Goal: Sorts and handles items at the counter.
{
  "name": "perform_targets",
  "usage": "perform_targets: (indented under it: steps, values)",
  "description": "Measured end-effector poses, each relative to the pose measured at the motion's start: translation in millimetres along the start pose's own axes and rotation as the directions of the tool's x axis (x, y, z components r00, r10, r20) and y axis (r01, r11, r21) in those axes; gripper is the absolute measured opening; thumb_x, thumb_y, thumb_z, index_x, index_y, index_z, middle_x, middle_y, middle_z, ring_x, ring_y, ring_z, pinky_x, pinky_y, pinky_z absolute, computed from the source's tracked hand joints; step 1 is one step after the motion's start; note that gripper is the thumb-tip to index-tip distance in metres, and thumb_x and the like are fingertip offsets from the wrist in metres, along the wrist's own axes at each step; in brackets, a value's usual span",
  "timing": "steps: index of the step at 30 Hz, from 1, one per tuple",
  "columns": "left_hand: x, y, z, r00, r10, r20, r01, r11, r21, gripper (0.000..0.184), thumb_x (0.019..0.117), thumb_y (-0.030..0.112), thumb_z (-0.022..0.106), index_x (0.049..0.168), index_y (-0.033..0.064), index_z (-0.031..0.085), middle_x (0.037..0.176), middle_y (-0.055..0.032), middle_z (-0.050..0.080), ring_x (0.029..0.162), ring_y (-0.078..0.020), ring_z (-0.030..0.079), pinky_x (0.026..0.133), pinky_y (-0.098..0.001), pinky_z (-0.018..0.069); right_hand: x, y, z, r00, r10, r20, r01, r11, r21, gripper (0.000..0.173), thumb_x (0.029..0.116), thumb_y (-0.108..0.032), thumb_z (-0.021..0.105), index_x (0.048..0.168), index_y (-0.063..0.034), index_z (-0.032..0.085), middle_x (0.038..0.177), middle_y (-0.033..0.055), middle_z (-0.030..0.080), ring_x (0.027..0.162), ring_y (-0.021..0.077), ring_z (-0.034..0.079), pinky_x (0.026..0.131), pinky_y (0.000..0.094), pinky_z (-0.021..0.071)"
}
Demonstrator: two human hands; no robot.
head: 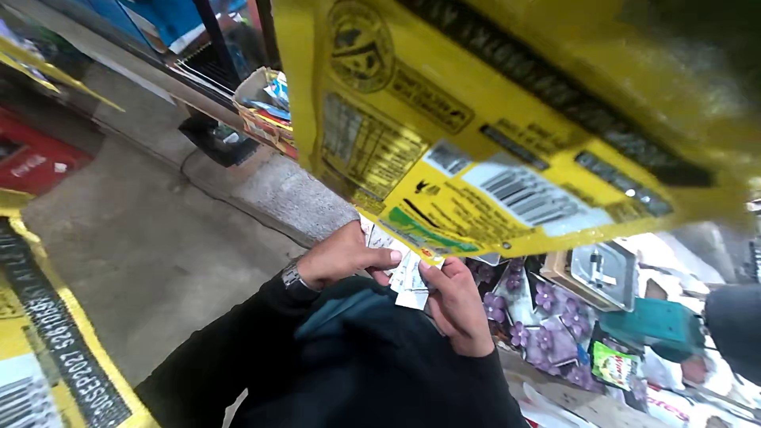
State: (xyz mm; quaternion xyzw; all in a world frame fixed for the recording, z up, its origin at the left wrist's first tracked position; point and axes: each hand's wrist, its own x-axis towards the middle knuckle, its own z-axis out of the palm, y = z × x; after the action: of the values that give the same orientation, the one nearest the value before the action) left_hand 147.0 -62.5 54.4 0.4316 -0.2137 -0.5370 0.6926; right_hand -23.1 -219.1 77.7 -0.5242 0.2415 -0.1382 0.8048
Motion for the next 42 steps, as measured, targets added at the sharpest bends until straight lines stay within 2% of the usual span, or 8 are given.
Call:
perform_targets:
  steps: [5,10,14,19,27,31,37,42]
  values:
    - [-2.9,8.4,-7.9,0.992,-0.049,0.117,0.067,0.985,-0.157,0.034,0.1102,0.028,0.047,0.134,0.0041,0.054,0.118,-0.0238,0.070,0.097,-0.0345,0.075,0.076,-0.0424,0.0663,8.0,-12.2,-16.9,0.968,-0.120,-0.223,0.122,0.992,-0.001,0.018,0.0998,0.002,0.054,0.117,0.0068,0.053,0.095,0.0200,0.071,0.084,0.0263,0.074,0.079,0.0471,0.0648]
    - [-1.5,6.6,-12.8,0.978,-0.084,0.189,0.139,0.945,-0.297,0.051,0.1128,0.033,0.025,0.132,-0.0036,0.055,0.128,-0.0299,0.064,0.105,-0.0394,0.072,0.082,-0.0473,0.0645,7.5,-23.5,-23.7,0.960,-0.150,-0.237,0.154,0.988,-0.003,0.021,0.1011,0.001,0.053,0.121,0.0064,0.053,0.099,0.0204,0.071,0.087,0.0269,0.074,0.081,0.0470,0.0645]
    - [-0.1,5.0,-10.9,0.981,-0.076,0.181,0.134,0.933,-0.334,0.040,0.1099,0.018,0.030,0.135,-0.0045,0.051,0.131,-0.0318,0.061,0.111,-0.0434,0.069,0.087,-0.0523,0.0627,4.1,-22.3,-16.9,0.974,-0.132,-0.186,0.137,0.990,0.013,0.021,0.1010,0.002,0.054,0.121,0.0076,0.053,0.101,0.0225,0.070,0.088,0.0280,0.074,0.083,0.0482,0.0641]
    - [-0.2,5.1,-3.1,0.997,-0.059,0.055,0.069,0.979,-0.191,0.029,0.1017,-0.003,0.050,0.130,0.0009,0.056,0.114,-0.0202,0.071,0.095,-0.0316,0.075,0.078,-0.0464,0.0660,-0.5,-13.9,-9.1,0.994,-0.077,-0.083,0.079,0.997,0.016,0.022,0.0979,0.002,0.059,0.119,0.0085,0.056,0.100,0.0223,0.071,0.086,0.0269,0.074,0.082,0.0470,0.0641]
    - [4.4,-2.1,2.4,1.000,0.005,0.013,-0.005,1.000,-0.001,0.028,0.0953,-0.002,0.067,0.123,-0.0008,0.062,0.101,-0.0175,0.075,0.078,-0.0269,0.076,0.071,-0.0394,0.0669,-1.3,-7.1,0.3,0.998,-0.036,0.059,0.041,0.995,-0.094,0.027,0.0974,0.001,0.064,0.122,0.0117,0.059,0.105,0.0252,0.070,0.090,0.0297,0.074,0.085,0.0481,0.0634]
    - [5.7,0.1,2.9,1.000,0.018,-0.007,-0.018,0.999,-0.046,0.033,0.0947,0.003,0.071,0.126,0.0010,0.061,0.107,-0.0179,0.074,0.083,-0.0298,0.076,0.072,-0.0424,0.0673,2.8,-5.5,-3.7,0.997,-0.077,-0.016,0.074,0.989,-0.128,0.026,0.0971,0.000,0.064,0.120,0.0114,0.059,0.102,0.0235,0.071,0.088,0.0273,0.074,0.082,0.0453,0.0640]
    - [3.1,10.3,-13.6,0.989,-0.043,0.143,0.075,0.972,-0.222,0.044,0.1126,0.036,0.036,0.138,0.0032,0.051,0.128,-0.0260,0.066,0.106,-0.0385,0.073,0.079,-0.0450,0.0658,7.8,-15.7,-19.7,0.976,-0.157,-0.148,0.146,0.986,-0.085,0.023,0.0981,0.002,0.059,0.120,0.0087,0.056,0.100,0.0210,0.071,0.087,0.0263,0.074,0.082,0.0459,0.0643]
    - [4.6,7.2,-21.1,0.973,-0.091,0.212,0.160,0.928,-0.336,0.048,0.1110,0.028,0.026,0.134,-0.0026,0.055,0.134,-0.0289,0.062,0.110,-0.0398,0.070,0.085,-0.0476,0.0632,6.9,-16.8,-16.3,0.978,-0.157,-0.136,0.156,0.988,-0.016,0.025,0.0988,0.002,0.058,0.123,0.0079,0.054,0.103,0.0215,0.070,0.089,0.0266,0.074,0.084,0.0470,0.0634]
